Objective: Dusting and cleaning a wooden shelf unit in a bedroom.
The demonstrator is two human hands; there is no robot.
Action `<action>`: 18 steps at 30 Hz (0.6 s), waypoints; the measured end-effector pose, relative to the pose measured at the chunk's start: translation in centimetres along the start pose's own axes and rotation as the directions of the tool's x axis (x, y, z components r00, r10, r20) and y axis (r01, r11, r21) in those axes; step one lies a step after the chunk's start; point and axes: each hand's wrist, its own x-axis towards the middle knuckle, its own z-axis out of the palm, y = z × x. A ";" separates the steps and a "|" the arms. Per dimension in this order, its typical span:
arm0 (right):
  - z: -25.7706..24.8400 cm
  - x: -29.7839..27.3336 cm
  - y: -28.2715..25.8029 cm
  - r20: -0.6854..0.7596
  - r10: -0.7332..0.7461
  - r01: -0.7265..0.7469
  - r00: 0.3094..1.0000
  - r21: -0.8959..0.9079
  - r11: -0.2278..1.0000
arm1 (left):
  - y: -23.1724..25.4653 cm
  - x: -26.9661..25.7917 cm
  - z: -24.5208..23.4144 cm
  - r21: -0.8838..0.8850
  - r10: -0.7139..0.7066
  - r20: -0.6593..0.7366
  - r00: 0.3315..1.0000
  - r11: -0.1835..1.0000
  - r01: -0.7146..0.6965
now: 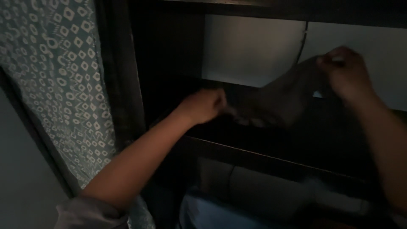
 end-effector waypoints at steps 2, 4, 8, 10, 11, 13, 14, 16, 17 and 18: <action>0.6 -0.2 0.5 0.129 -0.131 0.132 0.983 0.001 0.991 | 0.2 -0.6 0.7 0.135 -0.027 0.255 0.967 0.991 -0.008; 0.8 -1.5 -0.5 0.187 -0.120 0.101 0.975 0.109 0.989 | -0.2 -1.5 1.1 0.055 0.048 0.270 0.962 0.996 -0.065; 2.3 -1.8 -0.2 0.567 -0.303 -0.059 0.766 0.531 0.845 | 0.1 -3.1 -0.1 -0.065 0.095 0.353 0.931 0.995 -0.077; 3.5 -3.4 -1.3 0.543 -0.364 0.172 0.757 0.372 0.912 | -1.1 -3.4 -0.4 -0.065 0.099 0.327 0.940 0.995 -0.082; 4.2 -4.2 -1.9 0.530 -0.424 0.389 0.735 0.183 0.903 | -1.8 -3.5 -0.5 -0.067 0.103 0.304 0.947 0.994 -0.087; 6.0 -5.4 -2.2 0.589 -0.443 0.423 0.676 0.182 0.888 | -3.3 -3.5 -0.5 -0.002 0.093 0.228 0.969 0.996 -0.095; 7.1 -6.0 -2.5 0.644 -0.459 0.454 0.612 0.189 0.871 | -4.2 -3.5 -0.7 0.067 0.081 0.153 0.985 0.993 -0.092; 8.8 -7.0 -3.2 0.781 -0.399 0.437 0.480 0.182 0.881 | -4.7 -3.5 -0.8 0.059 -0.025 0.196 0.980 0.998 0.014; 9.6 -7.5 -3.6 0.888 -0.315 0.418 0.334 0.160 0.894 | -5.0 -3.5 -0.8 0.051 -0.127 0.243 0.962 0.992 0.118; 10.2 -7.9 -3.8 0.885 -0.322 0.421 0.336 0.165 0.892 | -4.3 -3.6 -1.2 0.058 -0.128 0.238 0.963 0.991 0.117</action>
